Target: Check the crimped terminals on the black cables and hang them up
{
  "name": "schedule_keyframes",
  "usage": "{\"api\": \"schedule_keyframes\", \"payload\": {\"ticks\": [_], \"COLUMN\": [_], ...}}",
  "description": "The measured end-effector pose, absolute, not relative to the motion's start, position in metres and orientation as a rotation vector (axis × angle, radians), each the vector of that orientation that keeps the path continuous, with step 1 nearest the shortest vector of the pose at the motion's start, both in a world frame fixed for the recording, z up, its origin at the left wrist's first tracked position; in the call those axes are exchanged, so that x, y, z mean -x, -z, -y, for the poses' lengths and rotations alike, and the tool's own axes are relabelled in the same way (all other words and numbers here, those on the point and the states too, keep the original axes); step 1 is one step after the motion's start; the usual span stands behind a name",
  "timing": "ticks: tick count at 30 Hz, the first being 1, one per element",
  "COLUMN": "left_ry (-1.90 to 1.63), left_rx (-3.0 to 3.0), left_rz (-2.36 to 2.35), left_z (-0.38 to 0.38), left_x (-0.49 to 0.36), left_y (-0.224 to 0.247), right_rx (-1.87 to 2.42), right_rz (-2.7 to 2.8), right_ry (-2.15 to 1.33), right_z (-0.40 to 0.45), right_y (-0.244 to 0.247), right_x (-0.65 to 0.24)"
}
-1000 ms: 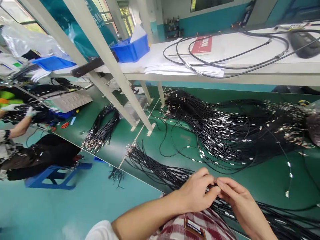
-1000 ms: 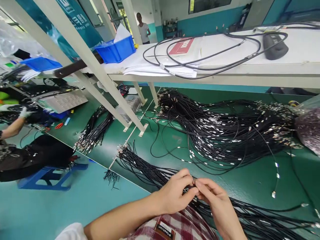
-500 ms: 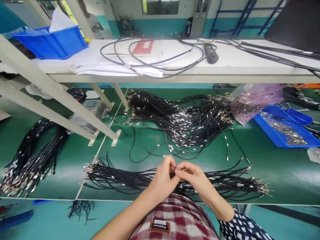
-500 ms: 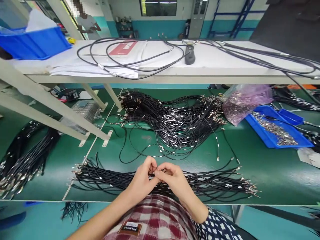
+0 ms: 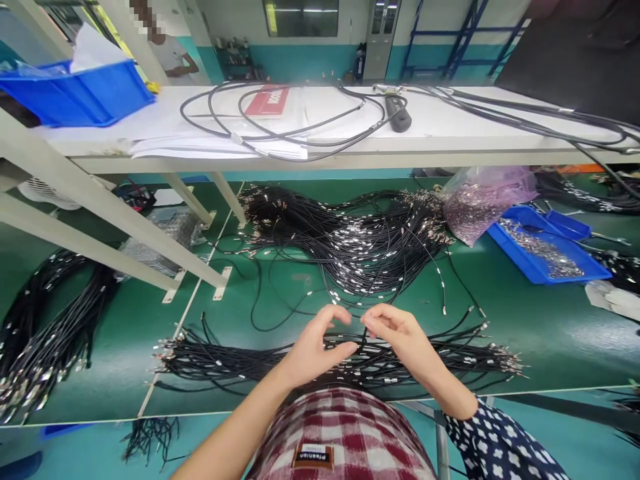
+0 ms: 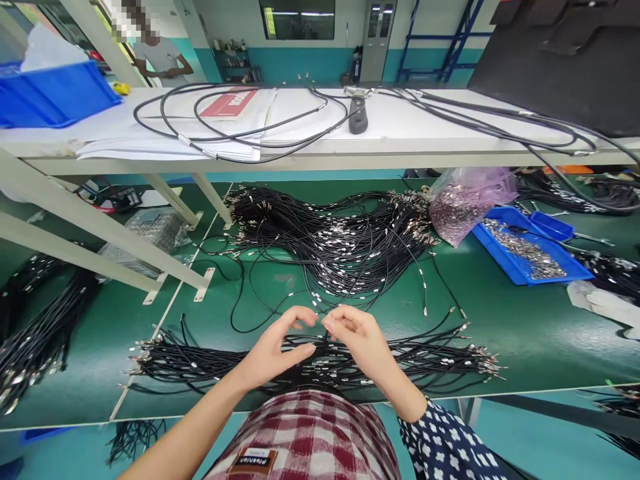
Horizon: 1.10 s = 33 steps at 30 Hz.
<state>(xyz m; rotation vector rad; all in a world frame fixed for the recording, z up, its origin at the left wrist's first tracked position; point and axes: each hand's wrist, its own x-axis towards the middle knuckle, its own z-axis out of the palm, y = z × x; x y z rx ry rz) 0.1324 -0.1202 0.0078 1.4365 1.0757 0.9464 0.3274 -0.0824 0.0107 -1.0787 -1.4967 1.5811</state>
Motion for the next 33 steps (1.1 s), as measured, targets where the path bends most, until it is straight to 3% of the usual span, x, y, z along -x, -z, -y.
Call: {"api": "schedule_keyframes", "payload": {"ticks": [7,25,33], "left_ry": [-0.721,-0.459,-0.514], "left_rx": [-1.134,-0.988,-1.064], "left_rz": [-0.78,-0.804,-0.97], "left_z": [0.093,0.088,0.088], "left_x": [-0.139,-0.122,-0.106], "left_y": [-0.011,-0.006,0.006], "right_rx": [1.011,1.02,1.11], "right_rz": [1.458,1.019,0.757], "right_ry": [-1.549,-1.043,-1.187], "right_z": [0.066,0.031,0.016], "right_y": [-0.016,-0.035,-0.016], "right_x": [-0.309,-0.336,-0.352]}}
